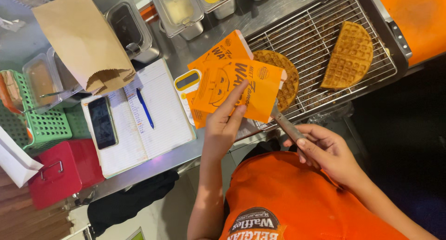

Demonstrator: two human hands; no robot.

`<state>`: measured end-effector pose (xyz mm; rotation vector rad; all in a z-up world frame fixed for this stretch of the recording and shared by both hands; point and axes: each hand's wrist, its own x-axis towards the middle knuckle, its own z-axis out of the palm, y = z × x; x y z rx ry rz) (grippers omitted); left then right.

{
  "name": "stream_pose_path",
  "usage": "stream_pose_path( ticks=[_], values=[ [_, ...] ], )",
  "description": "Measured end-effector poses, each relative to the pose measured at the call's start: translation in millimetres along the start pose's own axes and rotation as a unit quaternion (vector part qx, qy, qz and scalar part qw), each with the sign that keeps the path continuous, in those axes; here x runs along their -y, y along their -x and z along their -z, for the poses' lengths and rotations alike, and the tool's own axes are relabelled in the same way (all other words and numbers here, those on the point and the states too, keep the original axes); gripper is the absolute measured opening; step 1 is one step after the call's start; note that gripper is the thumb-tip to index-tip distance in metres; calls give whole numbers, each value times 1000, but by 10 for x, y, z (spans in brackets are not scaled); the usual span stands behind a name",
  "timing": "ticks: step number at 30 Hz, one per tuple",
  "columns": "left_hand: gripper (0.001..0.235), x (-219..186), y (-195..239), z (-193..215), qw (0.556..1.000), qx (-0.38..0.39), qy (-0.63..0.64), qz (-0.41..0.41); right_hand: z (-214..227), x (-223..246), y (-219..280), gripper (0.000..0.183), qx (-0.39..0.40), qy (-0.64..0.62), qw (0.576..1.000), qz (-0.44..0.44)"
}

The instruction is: The person prepares waffles by spreading chocolate sauce onto a waffle using a knife and placing the finished waffles into orange paper sleeves.

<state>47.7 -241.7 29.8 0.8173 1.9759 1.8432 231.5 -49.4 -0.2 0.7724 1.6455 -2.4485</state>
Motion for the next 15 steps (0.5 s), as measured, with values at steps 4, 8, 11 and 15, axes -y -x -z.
stream_pose_path(
  ticks=[4, 8, 11, 15],
  values=[
    [47, -204, -29, 60, 977, 58, 17, 202, 92, -22, -61, 37, 2, 38, 999, 16],
    [47, -165, -42, -40, 954, 164, 29, 251, 179, -95, -93, 30, 31, -41, 999, 6],
    [39, -102, 39, -190, 976, 217, -13, 7, 179, -211, -141, 21, 19, -93, 995, 23],
    [56, -24, 359, 120, 977, 188, -94, 21, 197, -245, -136, 21, 10, -45, 997, 55]
  ],
)
